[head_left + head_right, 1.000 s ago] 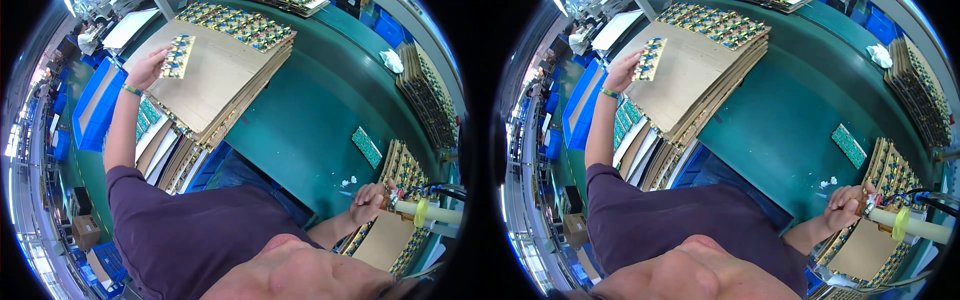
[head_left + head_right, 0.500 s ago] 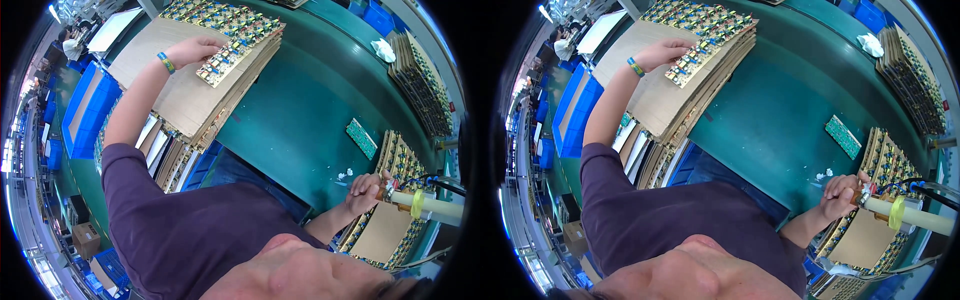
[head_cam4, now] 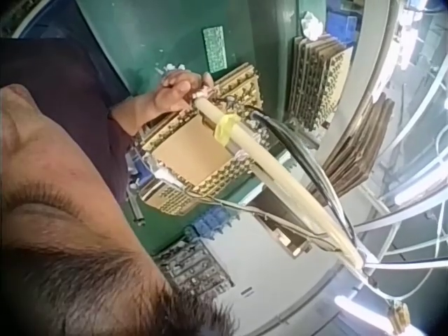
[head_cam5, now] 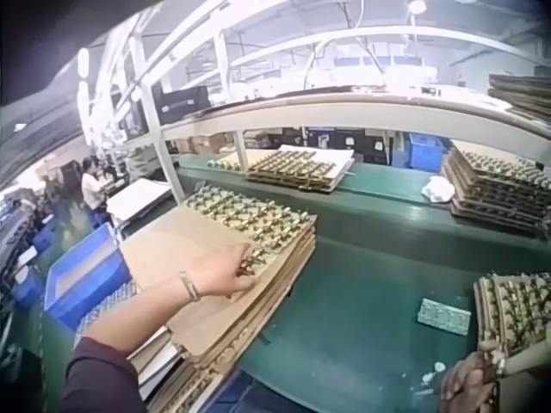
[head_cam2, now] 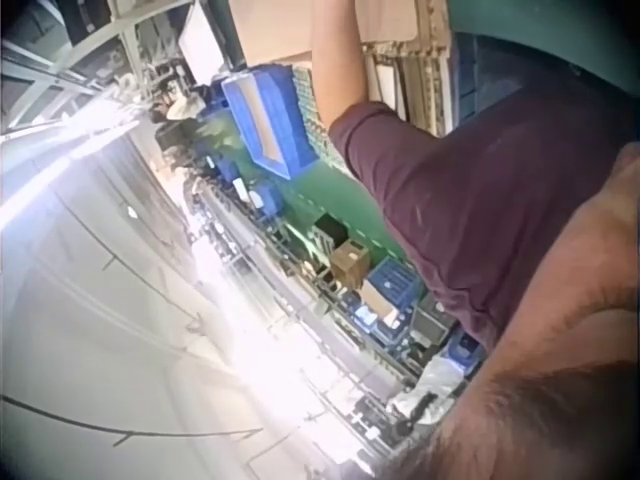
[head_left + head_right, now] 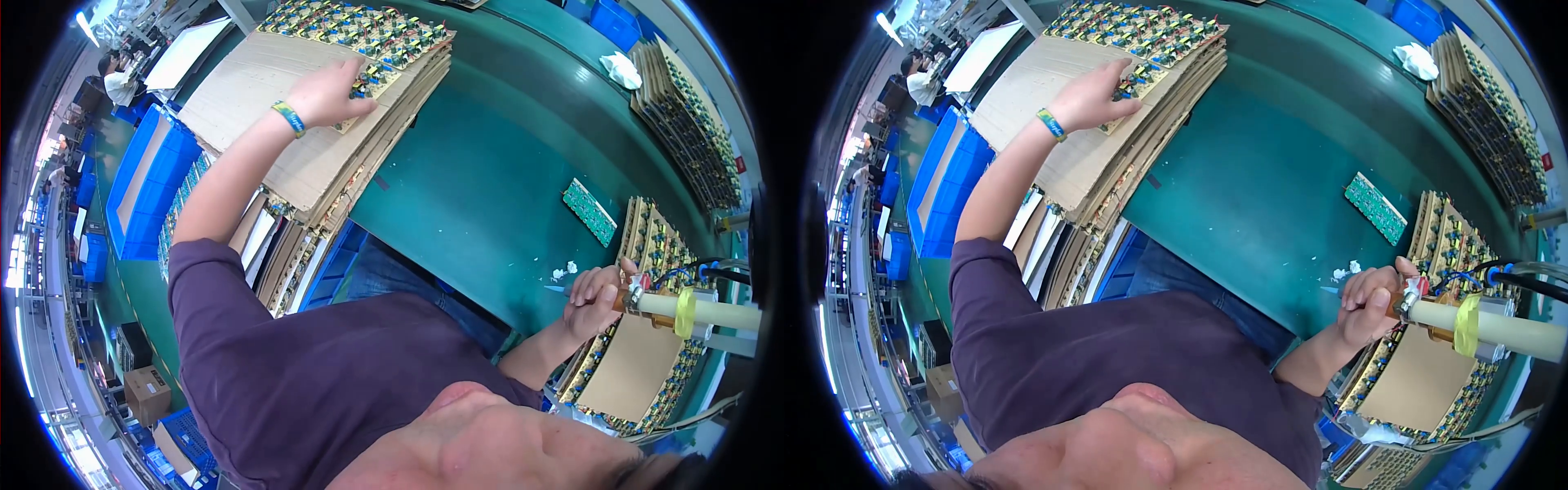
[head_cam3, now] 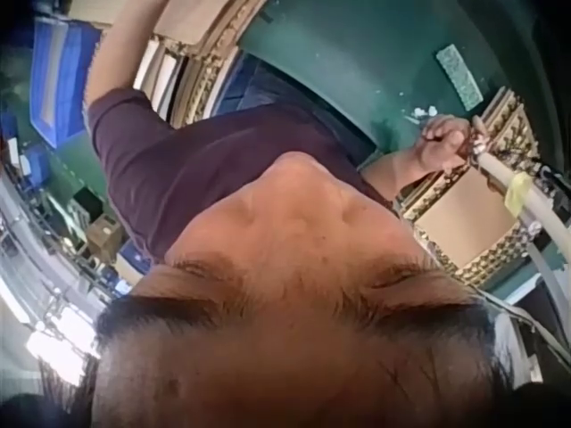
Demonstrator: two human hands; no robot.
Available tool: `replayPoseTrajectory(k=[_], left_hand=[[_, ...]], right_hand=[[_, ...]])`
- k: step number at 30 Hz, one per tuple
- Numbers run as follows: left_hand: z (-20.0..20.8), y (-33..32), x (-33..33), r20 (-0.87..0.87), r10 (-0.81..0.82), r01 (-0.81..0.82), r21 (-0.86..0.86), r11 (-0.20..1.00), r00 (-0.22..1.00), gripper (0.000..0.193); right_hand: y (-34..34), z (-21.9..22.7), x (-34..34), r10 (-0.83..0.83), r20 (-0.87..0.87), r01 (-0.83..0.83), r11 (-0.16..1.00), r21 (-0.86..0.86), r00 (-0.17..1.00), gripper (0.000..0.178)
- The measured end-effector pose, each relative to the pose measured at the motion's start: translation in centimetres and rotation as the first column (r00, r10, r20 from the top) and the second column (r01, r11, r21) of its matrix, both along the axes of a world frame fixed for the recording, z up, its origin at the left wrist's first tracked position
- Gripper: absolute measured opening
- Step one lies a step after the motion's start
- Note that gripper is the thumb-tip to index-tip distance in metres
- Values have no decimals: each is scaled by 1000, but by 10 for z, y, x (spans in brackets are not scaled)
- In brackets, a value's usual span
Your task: Assembling electronic components onto a circuit board using a handheld dispenser tool.
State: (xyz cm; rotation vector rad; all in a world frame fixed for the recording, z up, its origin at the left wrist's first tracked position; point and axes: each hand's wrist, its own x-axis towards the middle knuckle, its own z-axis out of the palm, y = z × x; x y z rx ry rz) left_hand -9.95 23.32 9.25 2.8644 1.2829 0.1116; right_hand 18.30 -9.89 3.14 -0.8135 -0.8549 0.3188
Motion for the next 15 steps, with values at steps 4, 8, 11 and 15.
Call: replayPoseTrajectory(k=[4,8,11,15], left_hand=[[0,-5,8,16,79,-79,14,997,997,76],[-3,1,10,80,80,-79,-13,997,994,79],[-7,6,9,117,84,-84,-4,996,990,80],[-4,5,11,121,92,-89,-33,995,988,80]], right_hand=[[1,1,0,5,14,-5,1000,13,1000,44],[-1,0,1,14,8,-15,1000,20,1000,44],[-2,1,2,19,5,-19,1000,12,1000,45],[-2,0,2,9,3,-9,1000,7,1000,46]])
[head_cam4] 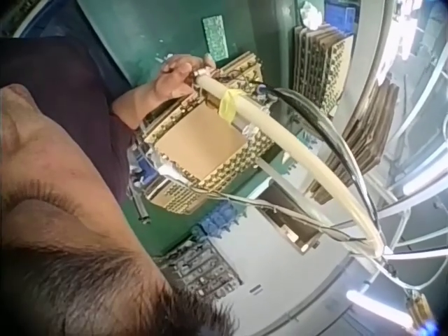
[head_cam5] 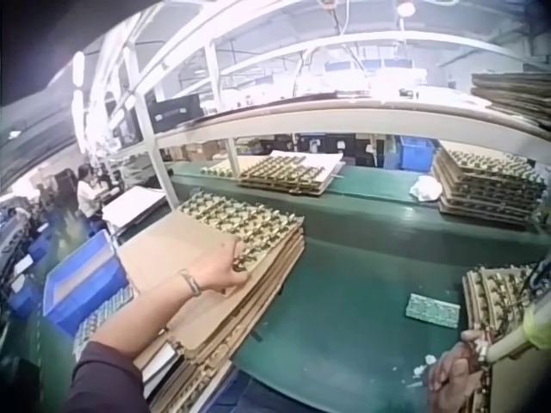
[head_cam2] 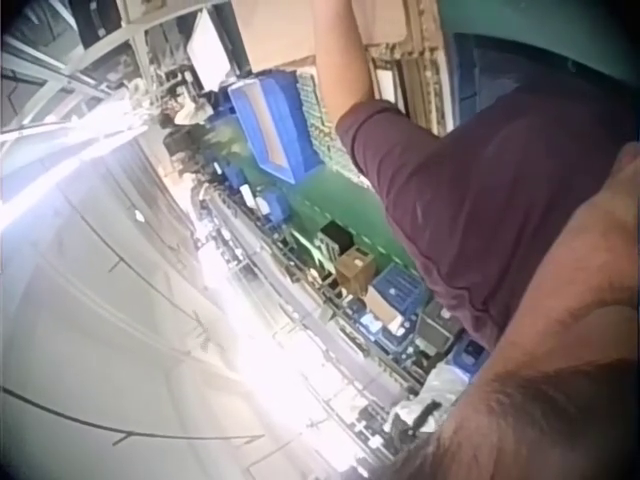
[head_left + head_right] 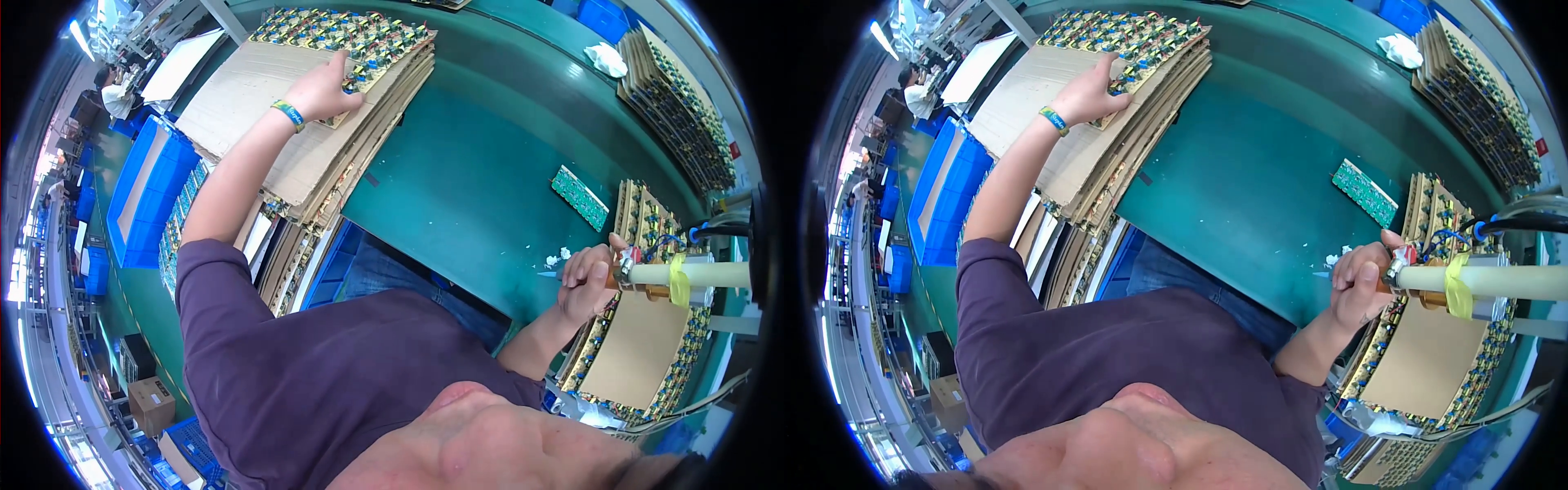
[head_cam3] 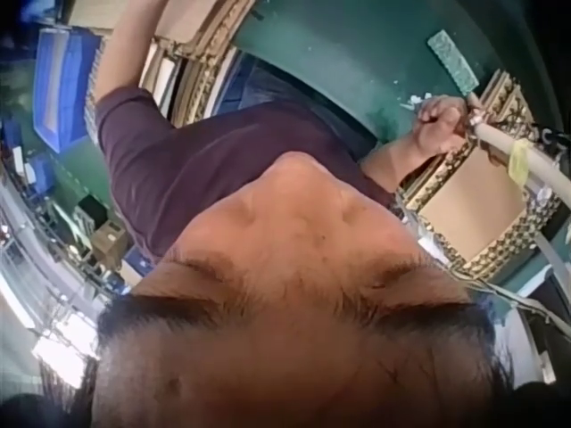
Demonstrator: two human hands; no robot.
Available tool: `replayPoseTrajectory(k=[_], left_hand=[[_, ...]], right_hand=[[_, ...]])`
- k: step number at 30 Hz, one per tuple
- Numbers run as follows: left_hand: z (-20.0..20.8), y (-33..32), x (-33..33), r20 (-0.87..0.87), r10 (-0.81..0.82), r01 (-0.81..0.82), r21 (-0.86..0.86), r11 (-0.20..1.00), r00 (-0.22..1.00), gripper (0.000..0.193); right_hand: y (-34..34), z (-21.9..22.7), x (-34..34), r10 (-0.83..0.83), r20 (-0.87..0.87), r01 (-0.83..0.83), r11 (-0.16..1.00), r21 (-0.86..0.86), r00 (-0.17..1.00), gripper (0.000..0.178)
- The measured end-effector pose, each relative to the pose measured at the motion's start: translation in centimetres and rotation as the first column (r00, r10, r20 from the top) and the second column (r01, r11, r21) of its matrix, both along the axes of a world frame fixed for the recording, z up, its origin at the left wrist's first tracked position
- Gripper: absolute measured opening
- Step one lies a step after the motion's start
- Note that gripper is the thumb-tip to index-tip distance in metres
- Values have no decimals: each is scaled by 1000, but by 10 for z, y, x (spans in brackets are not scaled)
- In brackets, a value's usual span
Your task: Assembling electronic components onto a circuit board using a handheld dispenser tool.
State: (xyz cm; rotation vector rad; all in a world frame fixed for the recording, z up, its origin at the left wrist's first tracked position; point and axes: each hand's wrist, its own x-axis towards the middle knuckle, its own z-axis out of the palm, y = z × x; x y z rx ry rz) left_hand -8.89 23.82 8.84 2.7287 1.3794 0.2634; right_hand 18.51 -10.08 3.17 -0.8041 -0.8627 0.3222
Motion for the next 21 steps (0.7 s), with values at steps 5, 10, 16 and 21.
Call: replayPoseTrajectory(k=[5,10,16,21], left_hand=[[-1,-2,-1,11,-18,18,6,1000,1000,82],[-12,6,1,77,-31,29,18,999,997,83],[-9,-1,8,124,49,-21,-218,976,991,83],[-8,-8,12,6,-149,143,258,956,989,74]], right_hand=[[0,1,0,17,5,-17,1000,15,1000,45],[-4,-3,2,-24,-56,25,1000,10,998,44],[-9,3,8,-54,-37,51,995,-82,998,47],[-32,7,13,-54,3,54,993,-103,999,49]])
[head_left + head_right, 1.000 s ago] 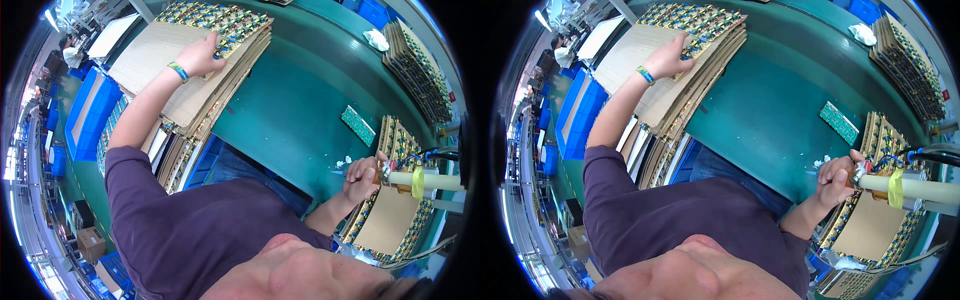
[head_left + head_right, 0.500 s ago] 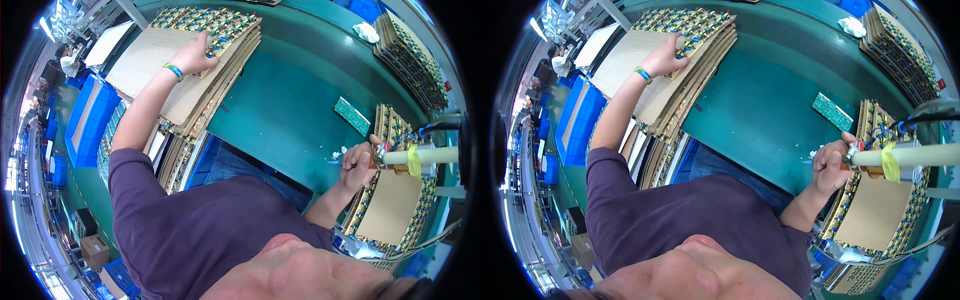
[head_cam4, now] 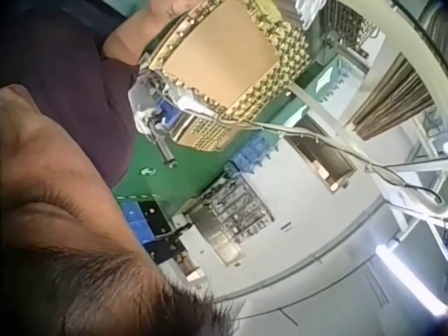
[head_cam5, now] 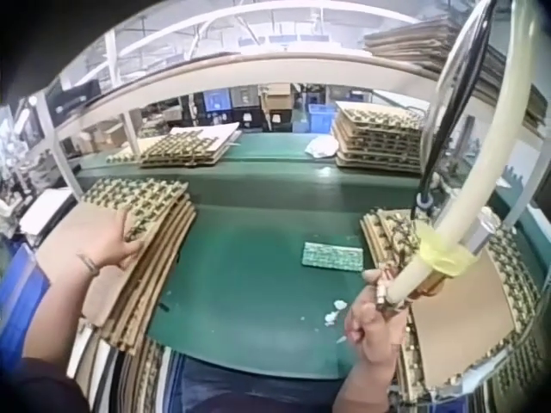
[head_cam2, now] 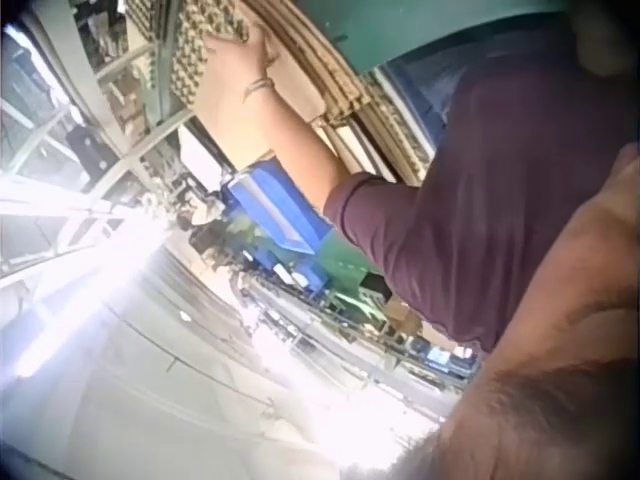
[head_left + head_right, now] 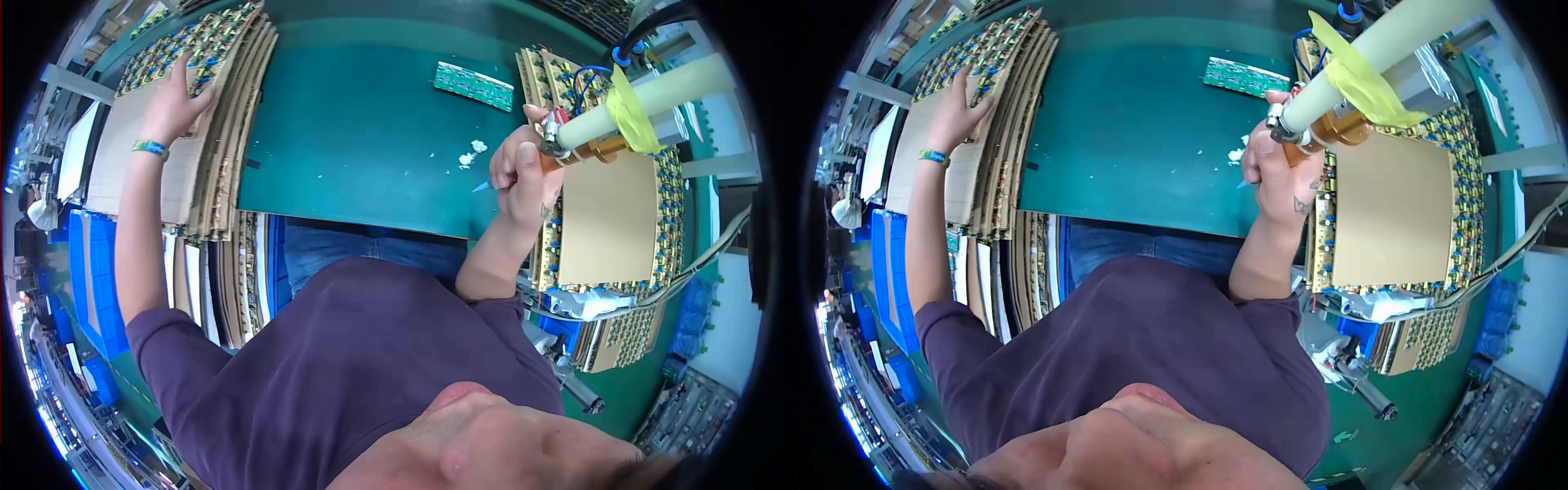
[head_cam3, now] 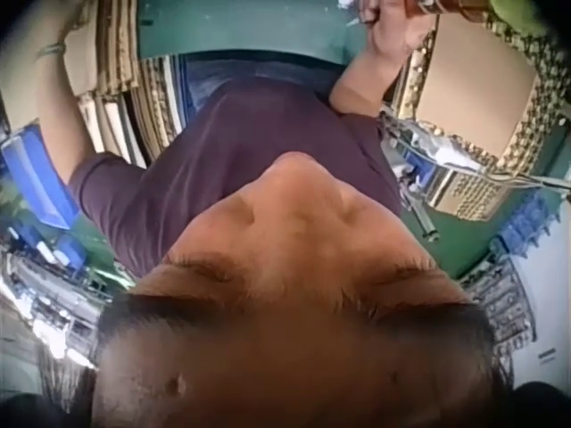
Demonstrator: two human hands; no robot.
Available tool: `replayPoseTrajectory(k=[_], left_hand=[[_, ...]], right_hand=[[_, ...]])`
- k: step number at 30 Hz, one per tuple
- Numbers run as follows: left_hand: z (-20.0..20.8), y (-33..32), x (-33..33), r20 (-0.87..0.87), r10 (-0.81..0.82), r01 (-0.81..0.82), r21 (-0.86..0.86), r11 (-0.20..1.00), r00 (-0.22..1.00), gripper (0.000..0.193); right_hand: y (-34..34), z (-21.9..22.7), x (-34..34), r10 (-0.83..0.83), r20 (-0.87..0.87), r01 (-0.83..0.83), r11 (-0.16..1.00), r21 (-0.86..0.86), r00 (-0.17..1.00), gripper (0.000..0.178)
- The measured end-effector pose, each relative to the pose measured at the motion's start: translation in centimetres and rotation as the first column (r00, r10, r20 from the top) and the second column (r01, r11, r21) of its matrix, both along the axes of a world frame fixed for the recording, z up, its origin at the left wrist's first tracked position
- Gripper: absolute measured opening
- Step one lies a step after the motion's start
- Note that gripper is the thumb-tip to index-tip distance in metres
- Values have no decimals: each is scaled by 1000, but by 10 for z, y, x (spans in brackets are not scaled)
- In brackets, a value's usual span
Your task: Assembling electronic components onto a circuit board using a handheld dispenser tool.
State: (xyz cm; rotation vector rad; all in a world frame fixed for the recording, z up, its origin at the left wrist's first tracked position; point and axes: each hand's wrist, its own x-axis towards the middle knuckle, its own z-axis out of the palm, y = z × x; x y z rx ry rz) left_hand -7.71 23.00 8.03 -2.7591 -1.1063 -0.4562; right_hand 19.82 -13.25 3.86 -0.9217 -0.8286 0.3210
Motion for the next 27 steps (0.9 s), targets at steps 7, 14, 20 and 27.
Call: replayPoseTrajectory(k=[7,14,20,27], left_hand=[[-1,-139,172,151,-695,711,-115,694,703,36],[-85,-171,305,-101,-707,709,-11,705,700,44],[-75,-159,275,-10,-674,669,-105,735,739,61],[-62,-200,113,822,34,819,-562,-118,569,75]], right_hand=[[-14,-12,19,-71,44,71,997,7,996,54],[-12,-12,17,-69,19,69,998,-4,997,57],[-13,-13,16,-64,7,64,998,8,998,58],[-16,-17,15,60,46,-63,996,58,997,54]])
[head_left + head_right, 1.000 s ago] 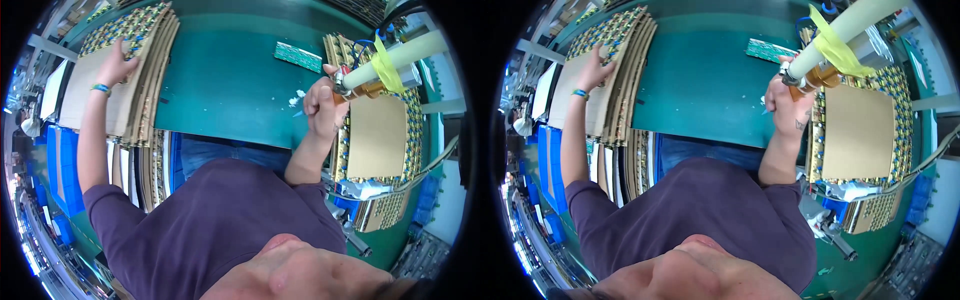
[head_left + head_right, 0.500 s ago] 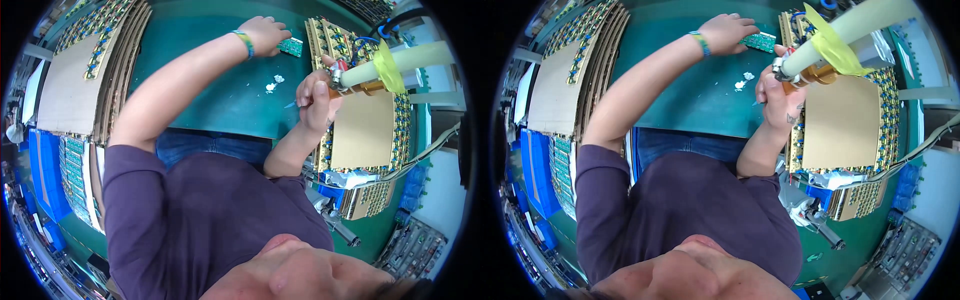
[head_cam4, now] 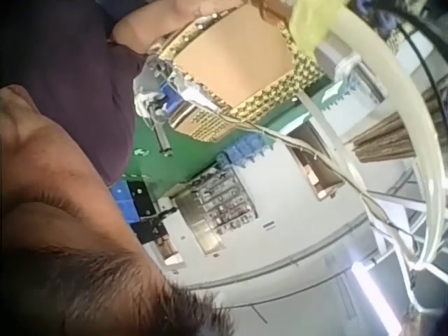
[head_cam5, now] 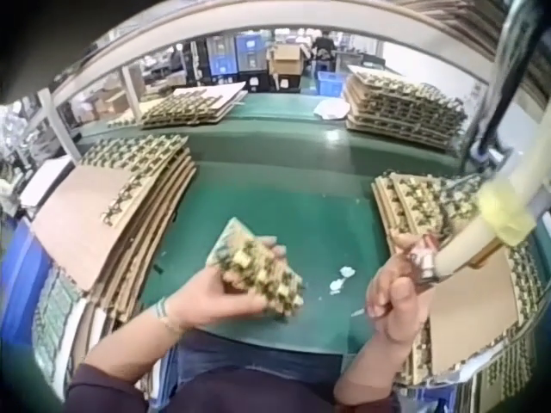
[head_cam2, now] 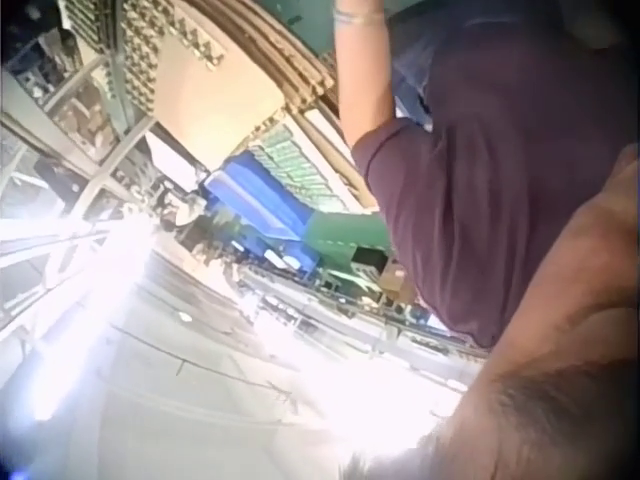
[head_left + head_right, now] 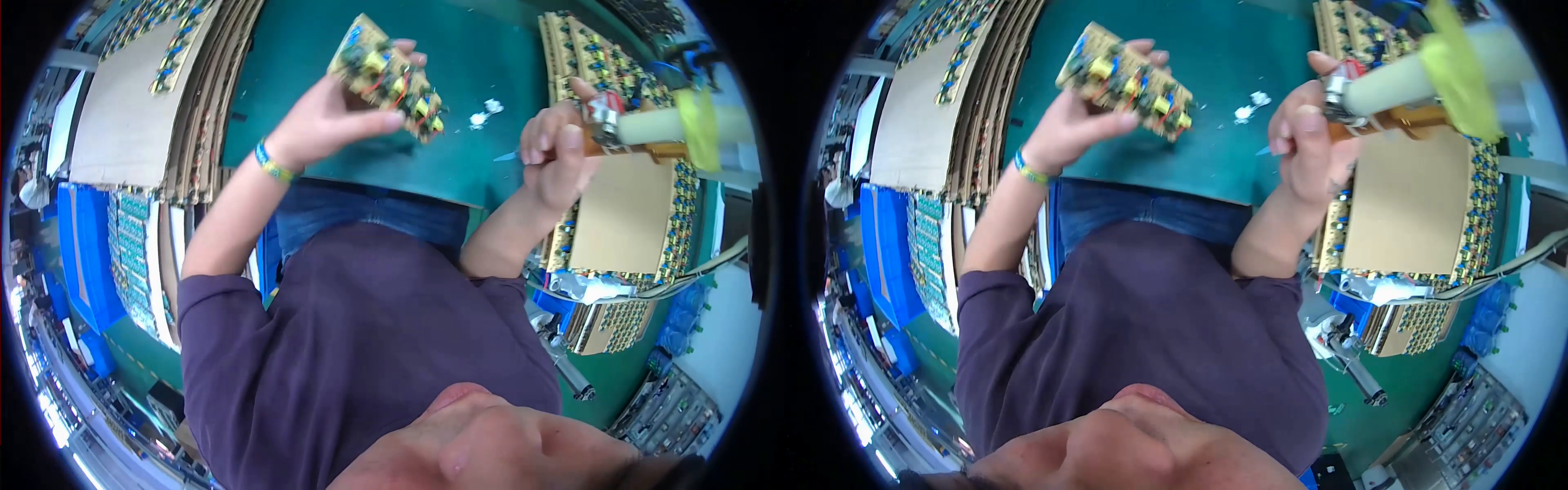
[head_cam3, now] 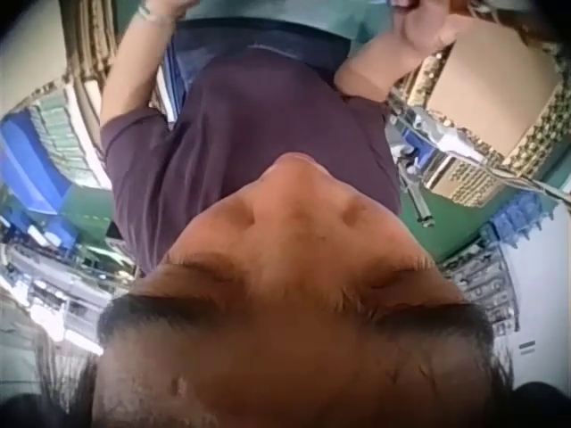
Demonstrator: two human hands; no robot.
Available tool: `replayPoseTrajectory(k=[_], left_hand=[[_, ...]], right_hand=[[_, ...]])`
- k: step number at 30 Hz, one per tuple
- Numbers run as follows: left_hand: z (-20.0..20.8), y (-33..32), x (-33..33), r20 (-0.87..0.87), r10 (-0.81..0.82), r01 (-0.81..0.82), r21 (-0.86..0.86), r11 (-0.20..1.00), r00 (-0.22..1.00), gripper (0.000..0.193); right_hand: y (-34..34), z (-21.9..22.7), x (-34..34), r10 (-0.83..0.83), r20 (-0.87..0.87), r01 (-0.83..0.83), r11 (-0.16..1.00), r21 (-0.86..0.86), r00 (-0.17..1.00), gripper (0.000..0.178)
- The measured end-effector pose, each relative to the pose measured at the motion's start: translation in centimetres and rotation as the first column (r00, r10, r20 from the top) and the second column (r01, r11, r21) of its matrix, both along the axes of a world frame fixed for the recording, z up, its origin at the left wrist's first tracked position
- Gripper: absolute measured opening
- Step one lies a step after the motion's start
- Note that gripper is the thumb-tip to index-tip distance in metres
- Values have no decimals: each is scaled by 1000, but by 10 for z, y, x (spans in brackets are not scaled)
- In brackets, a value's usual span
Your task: Assembling electronic components onto a circuit board using a handheld dispenser tool.
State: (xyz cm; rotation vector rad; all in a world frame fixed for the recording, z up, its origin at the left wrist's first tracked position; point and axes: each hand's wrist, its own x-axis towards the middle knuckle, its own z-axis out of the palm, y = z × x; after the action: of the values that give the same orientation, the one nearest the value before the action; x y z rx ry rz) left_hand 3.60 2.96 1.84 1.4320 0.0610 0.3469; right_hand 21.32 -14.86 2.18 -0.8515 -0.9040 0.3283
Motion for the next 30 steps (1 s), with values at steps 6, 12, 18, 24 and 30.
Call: replayPoseTrajectory(k=[6,12,18,24,30], left_hand=[[-31,-27,-60,-66,14,-42,-442,896,998,74],[-53,-26,-58,97,116,-59,-458,887,988,73],[-46,-23,-54,274,162,-74,-306,949,948,77],[-48,-17,-59,272,201,-111,-314,943,941,73],[-74,-27,-65,192,181,-91,-402,911,965,70]], right_hand=[[10,8,-21,246,82,-247,969,-1,966,56],[13,24,-51,327,102,-318,943,-97,939,61],[16,18,-69,214,195,-202,976,-80,957,63],[19,28,-69,260,129,-255,966,-54,957,58],[32,43,-67,488,44,-489,864,119,872,54]])
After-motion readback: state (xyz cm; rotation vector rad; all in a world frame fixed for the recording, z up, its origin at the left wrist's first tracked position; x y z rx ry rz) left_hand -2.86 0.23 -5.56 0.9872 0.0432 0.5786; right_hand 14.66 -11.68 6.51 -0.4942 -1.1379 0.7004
